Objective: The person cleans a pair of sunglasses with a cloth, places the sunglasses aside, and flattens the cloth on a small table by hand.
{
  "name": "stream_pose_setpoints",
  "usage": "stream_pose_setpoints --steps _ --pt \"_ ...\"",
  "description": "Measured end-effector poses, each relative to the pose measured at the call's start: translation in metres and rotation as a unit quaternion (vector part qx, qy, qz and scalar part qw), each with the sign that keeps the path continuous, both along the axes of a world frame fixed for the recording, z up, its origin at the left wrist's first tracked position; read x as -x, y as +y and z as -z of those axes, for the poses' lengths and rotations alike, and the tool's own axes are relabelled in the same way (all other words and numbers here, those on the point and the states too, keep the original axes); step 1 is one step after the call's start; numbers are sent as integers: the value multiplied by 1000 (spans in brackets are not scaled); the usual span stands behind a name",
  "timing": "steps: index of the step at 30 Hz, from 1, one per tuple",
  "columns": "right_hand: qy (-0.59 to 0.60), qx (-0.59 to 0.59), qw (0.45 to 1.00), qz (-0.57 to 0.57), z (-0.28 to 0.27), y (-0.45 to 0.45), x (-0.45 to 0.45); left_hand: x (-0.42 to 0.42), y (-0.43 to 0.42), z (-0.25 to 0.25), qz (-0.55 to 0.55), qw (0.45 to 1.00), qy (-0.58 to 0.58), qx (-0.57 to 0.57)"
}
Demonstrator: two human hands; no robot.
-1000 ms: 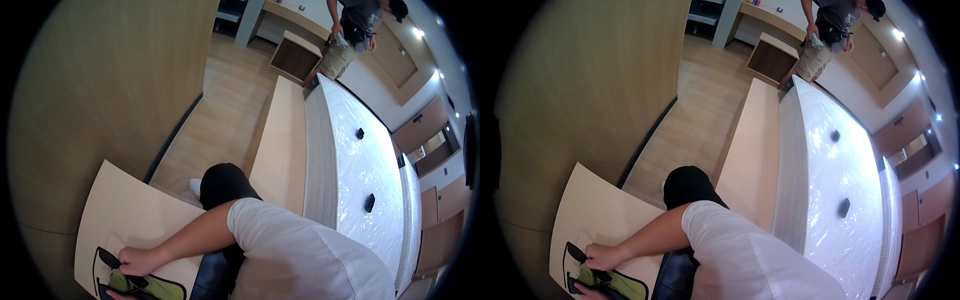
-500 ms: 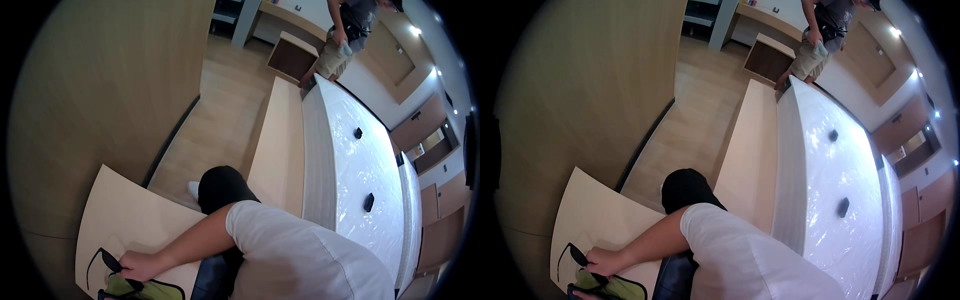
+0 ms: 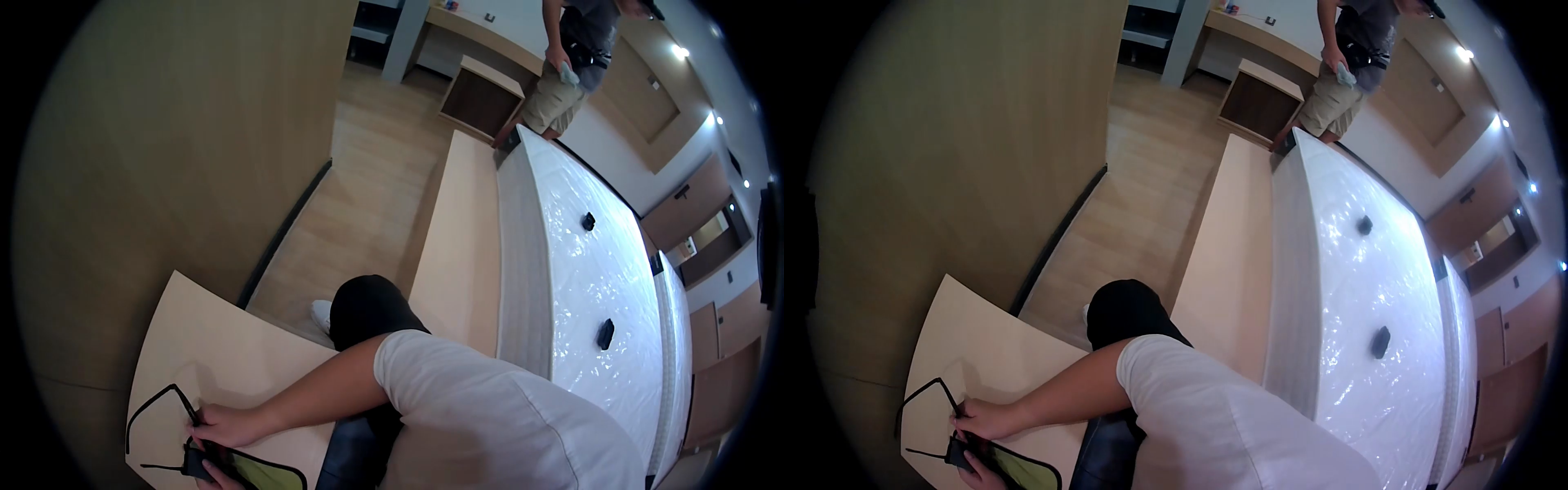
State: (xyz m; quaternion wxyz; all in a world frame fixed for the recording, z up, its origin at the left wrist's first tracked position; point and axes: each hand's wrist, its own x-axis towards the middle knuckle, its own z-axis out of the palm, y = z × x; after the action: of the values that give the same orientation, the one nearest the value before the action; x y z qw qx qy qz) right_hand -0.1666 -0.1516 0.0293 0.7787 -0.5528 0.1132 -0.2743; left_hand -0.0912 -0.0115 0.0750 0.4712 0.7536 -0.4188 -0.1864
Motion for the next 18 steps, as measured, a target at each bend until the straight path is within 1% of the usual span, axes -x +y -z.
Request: stream_pose_setpoints --steps 1,2,3,4,5,6,7,8,10,11,12,13,14,15,16,18 --pt "-1 1 1000 -1 -3 -1 1 -3 3 7 -30 999 11 7" --pt "38 -37 998 -32 -5 -2 3 -7 6 14 -59 998 23 15" --pt "78 -74 992 -63 -9 -3 5 -16 10 22 -60 998 22 15" --pt "77 -73 992 -65 -14 -3 8 -25 12 28 -171 985 31 7" --pt "126 -31 989 -71 -21 -2 12 -31 15 34 -280 959 40 0" --pt "174 12 982 -77 -28 -2 16 -24 5 24 -343 934 81 61" --pt "151 104 980 -76 -32 -1 20 -34 6 26 -329 933 122 76" --pt "151 105 980 -78 -31 1 21 -43 7 29 -315 931 162 90" --pt "103 150 981 -62 -26 6 21 -30 4 20 -304 930 180 101" --pt "120 120 982 -79 -26 5 20 -26 3 16 -290 930 197 112" --pt "119 120 982 -79 -31 4 22 -30 9 24 -291 930 196 113" --pt "138 70 985 -74 -38 2 25 -36 19 37 -265 955 126 38" --pt "156 19 985 -68 -41 1 26 -40 27 51 -236 970 55 -36" --pt "160 11 984 -72 -39 -1 24 -40 30 55 -152 986 70 -22" --pt "160 11 984 -72 -34 -1 21 -32 23 44 -152 986 71 -22" --pt "63 -57 996 -17 -18 3 13 -15 11 22 3 998 58 25"
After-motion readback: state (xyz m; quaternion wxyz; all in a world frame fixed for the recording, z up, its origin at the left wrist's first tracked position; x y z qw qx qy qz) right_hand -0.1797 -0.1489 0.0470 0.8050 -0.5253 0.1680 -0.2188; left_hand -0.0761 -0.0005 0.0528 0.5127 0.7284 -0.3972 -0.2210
